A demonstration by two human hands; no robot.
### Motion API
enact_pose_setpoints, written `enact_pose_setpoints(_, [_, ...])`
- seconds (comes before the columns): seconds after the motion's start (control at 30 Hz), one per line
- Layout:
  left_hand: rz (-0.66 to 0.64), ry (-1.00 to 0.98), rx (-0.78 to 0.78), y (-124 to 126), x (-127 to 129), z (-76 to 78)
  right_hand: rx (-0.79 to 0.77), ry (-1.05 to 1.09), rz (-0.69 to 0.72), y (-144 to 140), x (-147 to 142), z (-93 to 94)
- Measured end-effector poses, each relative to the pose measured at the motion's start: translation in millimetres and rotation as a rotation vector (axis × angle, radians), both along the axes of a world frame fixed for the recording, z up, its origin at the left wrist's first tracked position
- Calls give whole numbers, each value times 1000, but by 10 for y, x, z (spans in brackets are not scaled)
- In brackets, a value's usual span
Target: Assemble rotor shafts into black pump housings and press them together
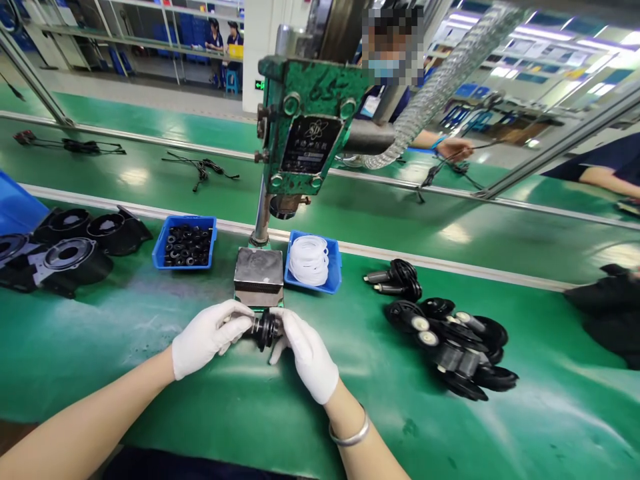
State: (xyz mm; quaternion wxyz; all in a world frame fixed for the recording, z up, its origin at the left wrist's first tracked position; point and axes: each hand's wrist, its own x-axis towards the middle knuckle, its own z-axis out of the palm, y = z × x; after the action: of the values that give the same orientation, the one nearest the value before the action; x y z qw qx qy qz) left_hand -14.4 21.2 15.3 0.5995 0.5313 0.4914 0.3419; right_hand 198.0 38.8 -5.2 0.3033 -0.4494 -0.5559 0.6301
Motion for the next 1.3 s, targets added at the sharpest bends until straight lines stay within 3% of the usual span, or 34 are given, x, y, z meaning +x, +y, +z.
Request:
enact_pose_setpoints(0.13, [-13, 7, -9, 1, 11, 22, 207, -30, -52, -27, 64, -27])
enact_pose_setpoints(0.3, [-34, 31, 1, 2, 9, 25, 369, -98, -28, -66, 50, 92])
enact_pose_setpoints(0.5, [-13, 30, 14, 3, -24, 29, 291, -79, -105, -27, 51, 180])
enact_pose_setpoints(0.7, [-14, -16, 13, 14, -39, 12, 178, -5, 54, -53, 3, 132])
enact_pose_setpoints(1.03, [-41, 11, -3, -4, -7, 19, 447, -72, 13, -110, -79, 114])
enact_pose_setpoints(1.3, [-86, 193, 165, -83, 104, -116, 560, -142, 33, -115, -95, 40])
